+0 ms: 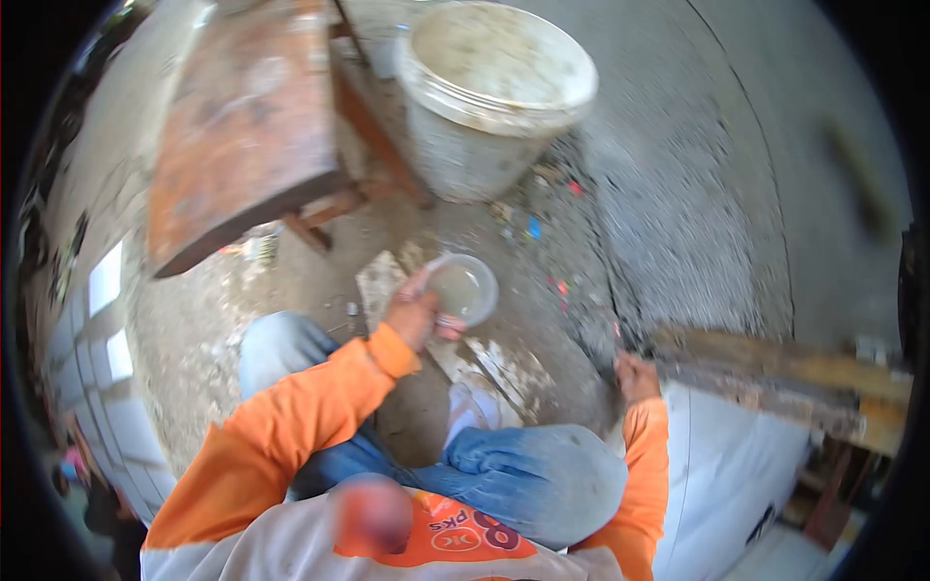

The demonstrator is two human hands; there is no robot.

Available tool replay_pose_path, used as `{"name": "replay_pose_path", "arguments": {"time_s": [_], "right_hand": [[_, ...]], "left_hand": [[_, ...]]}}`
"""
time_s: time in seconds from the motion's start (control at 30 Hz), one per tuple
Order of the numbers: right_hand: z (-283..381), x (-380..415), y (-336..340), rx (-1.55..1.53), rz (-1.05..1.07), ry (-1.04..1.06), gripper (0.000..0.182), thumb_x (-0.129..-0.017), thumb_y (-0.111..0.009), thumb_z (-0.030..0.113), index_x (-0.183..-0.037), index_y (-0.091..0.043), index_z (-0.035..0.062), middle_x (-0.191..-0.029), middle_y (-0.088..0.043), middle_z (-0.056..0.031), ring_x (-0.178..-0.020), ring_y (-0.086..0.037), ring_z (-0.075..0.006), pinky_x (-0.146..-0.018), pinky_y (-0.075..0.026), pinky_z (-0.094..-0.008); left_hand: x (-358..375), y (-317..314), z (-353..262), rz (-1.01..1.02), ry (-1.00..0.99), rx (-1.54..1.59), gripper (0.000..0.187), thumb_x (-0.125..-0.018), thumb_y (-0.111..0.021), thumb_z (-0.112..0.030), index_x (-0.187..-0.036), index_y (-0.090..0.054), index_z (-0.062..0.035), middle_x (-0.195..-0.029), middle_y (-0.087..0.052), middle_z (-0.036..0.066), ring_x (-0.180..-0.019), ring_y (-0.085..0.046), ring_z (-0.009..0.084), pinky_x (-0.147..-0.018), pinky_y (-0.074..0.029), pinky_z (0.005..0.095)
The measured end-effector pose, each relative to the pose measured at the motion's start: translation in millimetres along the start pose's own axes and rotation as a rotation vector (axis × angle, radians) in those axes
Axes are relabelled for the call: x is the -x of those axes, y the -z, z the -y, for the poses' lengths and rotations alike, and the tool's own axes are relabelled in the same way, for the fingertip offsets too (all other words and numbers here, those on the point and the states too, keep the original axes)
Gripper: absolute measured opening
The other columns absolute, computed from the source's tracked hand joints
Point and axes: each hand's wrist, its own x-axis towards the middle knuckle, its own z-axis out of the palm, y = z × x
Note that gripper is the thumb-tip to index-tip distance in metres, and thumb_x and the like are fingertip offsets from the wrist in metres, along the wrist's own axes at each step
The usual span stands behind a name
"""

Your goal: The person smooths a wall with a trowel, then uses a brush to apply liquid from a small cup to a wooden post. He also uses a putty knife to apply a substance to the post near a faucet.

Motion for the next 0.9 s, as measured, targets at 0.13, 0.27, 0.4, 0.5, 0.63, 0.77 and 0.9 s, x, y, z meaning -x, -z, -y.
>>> {"name": "replay_pose_path", "arguments": {"time_s": [0.13,0.27,0.4,0.5,0.63,0.77,0.9], "right_hand": [[114.9,0.0,18.0,0.223,-0.044,0.191,0.027,-0.084,-0.062,0.017,-0.104,-0.063,-0.0005,-0.088,-0.068,-0.0121,-0.079,-0.063,-0.018,-0.073,-0.048,-0.0298],[264.4,8.9,57.5,-0.174,-0.108,0.387,0.025,-0.086,-0.059,0.015,-0.103,-0.061,-0.0034,-0.08,-0.064,-0.0059,-0.071,-0.059,-0.0135,-0.067,-0.047,-0.0268],[373.0,19.4,59.7,-0.094,0.199,0.476,0.018,-0.085,-0.061,0.014,-0.092,-0.061,-0.0035,-0.072,-0.06,-0.003,-0.063,-0.054,-0.0096,-0.059,-0.044,-0.0237],[392.7,9.4,33.7,0.313,0.274,0.605,0.016,-0.082,-0.063,0.014,-0.082,-0.062,-0.0015,-0.06,-0.057,-0.0046,-0.055,-0.051,-0.0088,-0.052,-0.041,-0.0248],[406.7,-50.4,8.5,0.289,0.248,0.595,0.016,-0.082,-0.063,0.014,-0.081,-0.062,-0.0022,-0.062,-0.059,-0.0043,-0.056,-0.051,-0.0093,-0.053,-0.041,-0.0248],[432.7,-95.9,-12.1,0.075,0.402,0.552,0.016,-0.082,-0.061,0.013,-0.079,-0.062,-0.0026,-0.065,-0.06,-0.0026,-0.058,-0.053,-0.0094,-0.054,-0.043,-0.025],[452.7,-87.9,-56.9,0.113,0.64,0.545,0.017,-0.083,-0.06,0.017,-0.077,-0.059,0.0015,-0.066,-0.059,-0.0022,-0.06,-0.055,-0.0104,-0.054,-0.044,-0.0256]], "left_hand": [[5.7,3.4,1.3,-0.078,0.054,-0.009,0.051,-0.086,-0.035,-0.003,-0.137,-0.029,-0.0047,-0.101,-0.058,0.021,-0.061,-0.065,0.0273,-0.047,-0.055,0.0312],[12.6,11.2,-4.0,-0.074,0.015,-0.001,0.05,-0.085,-0.036,0.0,-0.135,-0.034,-0.008,-0.099,-0.06,0.018,-0.058,-0.065,0.0241,-0.045,-0.054,0.0282],[21.2,24.6,-12.8,-0.054,0.049,0.003,0.051,-0.086,-0.036,-0.002,-0.136,-0.032,-0.0066,-0.1,-0.06,0.018,-0.06,-0.065,0.0251,-0.046,-0.055,0.0295],[30.5,29.5,-14.0,-0.121,0.01,0.011,0.054,-0.084,-0.036,-0.004,-0.138,-0.026,-0.0004,-0.107,-0.057,0.019,-0.063,-0.065,0.0251,-0.048,-0.054,0.0293],[47.1,40.5,-26.4,-0.161,0.019,0.036,0.058,-0.084,-0.036,-0.003,-0.14,-0.022,0.0004,-0.109,-0.057,0.021,-0.062,-0.065,0.0249,-0.048,-0.054,0.0299],[58.2,63.3,-23.6,-0.145,0.034,0.035,0.059,-0.083,-0.037,-0.004,-0.14,-0.02,0.0011,-0.108,-0.057,0.023,-0.063,-0.065,0.0252,-0.049,-0.054,0.0298],[79.4,75.4,-31.2,-0.179,0.047,0.079,0.058,-0.084,-0.037,-0.005,-0.139,-0.021,0.0015,-0.103,-0.059,0.022,-0.063,-0.065,0.0227,-0.05,-0.054,0.0285]]}}
